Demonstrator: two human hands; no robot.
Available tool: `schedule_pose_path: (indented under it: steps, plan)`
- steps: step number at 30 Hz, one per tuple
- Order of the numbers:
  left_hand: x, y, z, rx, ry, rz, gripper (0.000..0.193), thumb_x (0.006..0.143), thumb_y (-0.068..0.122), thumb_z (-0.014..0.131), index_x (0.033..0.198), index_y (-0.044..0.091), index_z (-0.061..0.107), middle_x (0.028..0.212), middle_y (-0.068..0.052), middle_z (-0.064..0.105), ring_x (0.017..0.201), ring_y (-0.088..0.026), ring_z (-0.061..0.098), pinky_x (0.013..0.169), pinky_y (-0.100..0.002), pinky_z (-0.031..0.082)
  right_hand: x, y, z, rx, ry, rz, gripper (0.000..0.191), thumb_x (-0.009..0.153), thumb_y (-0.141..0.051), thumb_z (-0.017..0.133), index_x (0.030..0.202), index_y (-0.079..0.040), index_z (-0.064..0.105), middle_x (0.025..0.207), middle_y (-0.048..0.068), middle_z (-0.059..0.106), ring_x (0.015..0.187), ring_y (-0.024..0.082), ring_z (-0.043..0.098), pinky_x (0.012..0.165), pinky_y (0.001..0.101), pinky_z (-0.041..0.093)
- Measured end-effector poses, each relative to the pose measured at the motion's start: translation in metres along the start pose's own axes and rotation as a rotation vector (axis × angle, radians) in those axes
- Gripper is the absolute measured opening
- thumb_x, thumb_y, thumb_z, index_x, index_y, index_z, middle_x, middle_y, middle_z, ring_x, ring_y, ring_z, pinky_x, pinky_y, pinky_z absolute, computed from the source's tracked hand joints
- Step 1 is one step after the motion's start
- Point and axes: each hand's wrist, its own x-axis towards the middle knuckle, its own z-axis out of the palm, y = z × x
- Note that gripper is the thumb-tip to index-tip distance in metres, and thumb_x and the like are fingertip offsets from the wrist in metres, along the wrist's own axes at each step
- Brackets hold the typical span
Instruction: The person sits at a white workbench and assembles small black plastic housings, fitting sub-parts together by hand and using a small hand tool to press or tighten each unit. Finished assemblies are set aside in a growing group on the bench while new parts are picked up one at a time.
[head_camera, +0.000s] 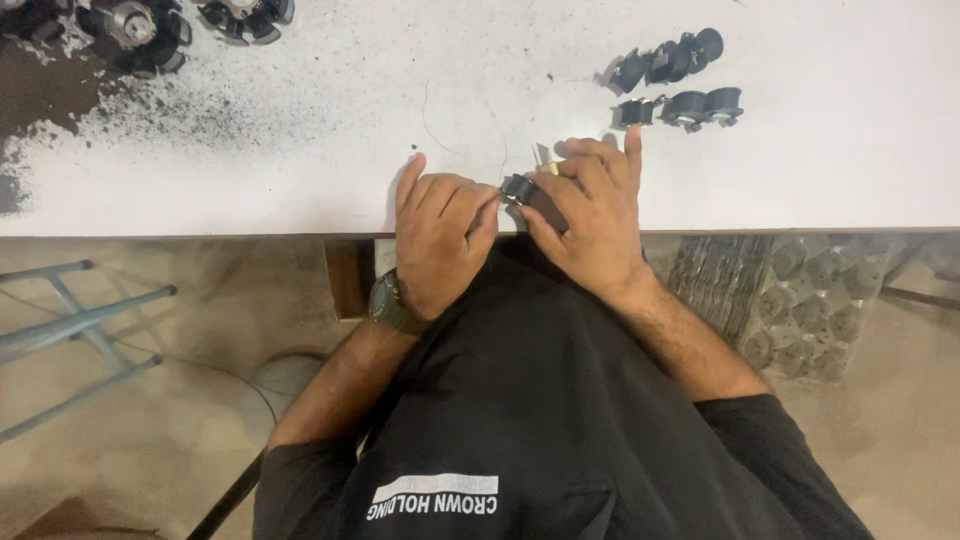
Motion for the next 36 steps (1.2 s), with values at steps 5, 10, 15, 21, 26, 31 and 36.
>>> schedule_pose_path:
  steps: [5, 10, 15, 21, 26, 31, 36]
  plan:
    - [0.0, 0.002, -0.006, 0.025, -0.013, 0.06, 0.02, 0.089, 0.007, 0.079, 0.105, 0.009, 0.069, 0.117, -0.006, 0.064, 0.117, -0.026, 0.061, 0.118, -0.053, 0.038, -0.006, 0.004, 0.005, 0.024, 0.028, 0.011, 0.037, 0.082, -0.022, 0.09, 0.113, -0.008, 0.074, 0.109, 0.009, 0.058, 0.127, 0.034, 0.053, 0.125, 0.0674, 0.017]
    - [0.008, 0.008, -0.009, 0.062, -0.053, 0.233, 0.018, 0.091, 0.006, 0.076, 0.107, 0.006, 0.068, 0.127, -0.009, 0.062, 0.128, -0.028, 0.057, 0.112, -0.048, 0.044, -0.005, 0.006, 0.005, 0.036, 0.019, 0.005, 0.037, 0.079, -0.021, 0.09, 0.108, -0.007, 0.073, 0.11, 0.009, 0.06, 0.128, 0.034, 0.053, 0.126, 0.0665, 0.017]
    - [0.017, 0.014, -0.013, -0.039, -0.104, 0.129, 0.013, 0.092, 0.007, 0.074, 0.103, 0.005, 0.067, 0.12, -0.008, 0.064, 0.115, -0.027, 0.061, 0.099, -0.045, 0.048, -0.004, 0.009, -0.002, 0.048, -0.066, -0.073, 0.04, 0.078, -0.021, 0.089, 0.112, -0.007, 0.074, 0.113, 0.011, 0.059, 0.13, 0.034, 0.051, 0.126, 0.0665, 0.017]
    - [0.022, 0.013, -0.022, -0.274, -0.191, -0.189, 0.007, 0.093, 0.008, 0.071, 0.098, 0.006, 0.067, 0.101, -0.005, 0.068, 0.085, -0.023, 0.068, 0.074, -0.036, 0.055, -0.004, 0.009, -0.003, 0.053, -0.051, -0.045, 0.037, 0.079, -0.02, 0.089, 0.11, -0.007, 0.073, 0.113, 0.011, 0.06, 0.129, 0.034, 0.051, 0.127, 0.0671, 0.015]
    - [0.02, 0.011, -0.024, -0.332, -0.189, -0.146, 0.007, 0.095, 0.007, 0.07, 0.101, 0.006, 0.067, 0.095, -0.007, 0.07, 0.08, -0.024, 0.069, 0.069, -0.035, 0.054, -0.005, 0.006, -0.007, 0.063, -0.059, -0.008, 0.038, 0.081, -0.019, 0.088, 0.116, -0.01, 0.075, 0.111, 0.008, 0.06, 0.131, 0.033, 0.052, 0.127, 0.0658, 0.016]
    - [0.015, 0.017, -0.019, -0.356, -0.17, -0.213, 0.008, 0.093, 0.006, 0.07, 0.098, 0.004, 0.064, 0.087, -0.01, 0.07, 0.079, -0.027, 0.068, 0.069, -0.039, 0.053, -0.014, 0.0, -0.011, 0.052, 0.026, 0.006, 0.037, 0.084, -0.014, 0.086, 0.119, -0.009, 0.074, 0.107, 0.01, 0.058, 0.127, 0.035, 0.054, 0.125, 0.0651, 0.018]
    - [0.014, 0.021, -0.013, -0.385, -0.16, -0.231, 0.01, 0.09, 0.006, 0.071, 0.096, 0.004, 0.062, 0.084, -0.01, 0.068, 0.077, -0.027, 0.067, 0.067, -0.039, 0.053, -0.029, -0.007, -0.001, 0.258, 0.136, -0.077, 0.033, 0.09, 0.004, 0.076, 0.119, -0.005, 0.062, 0.107, 0.009, 0.065, 0.117, 0.032, 0.067, 0.13, 0.0643, 0.027]
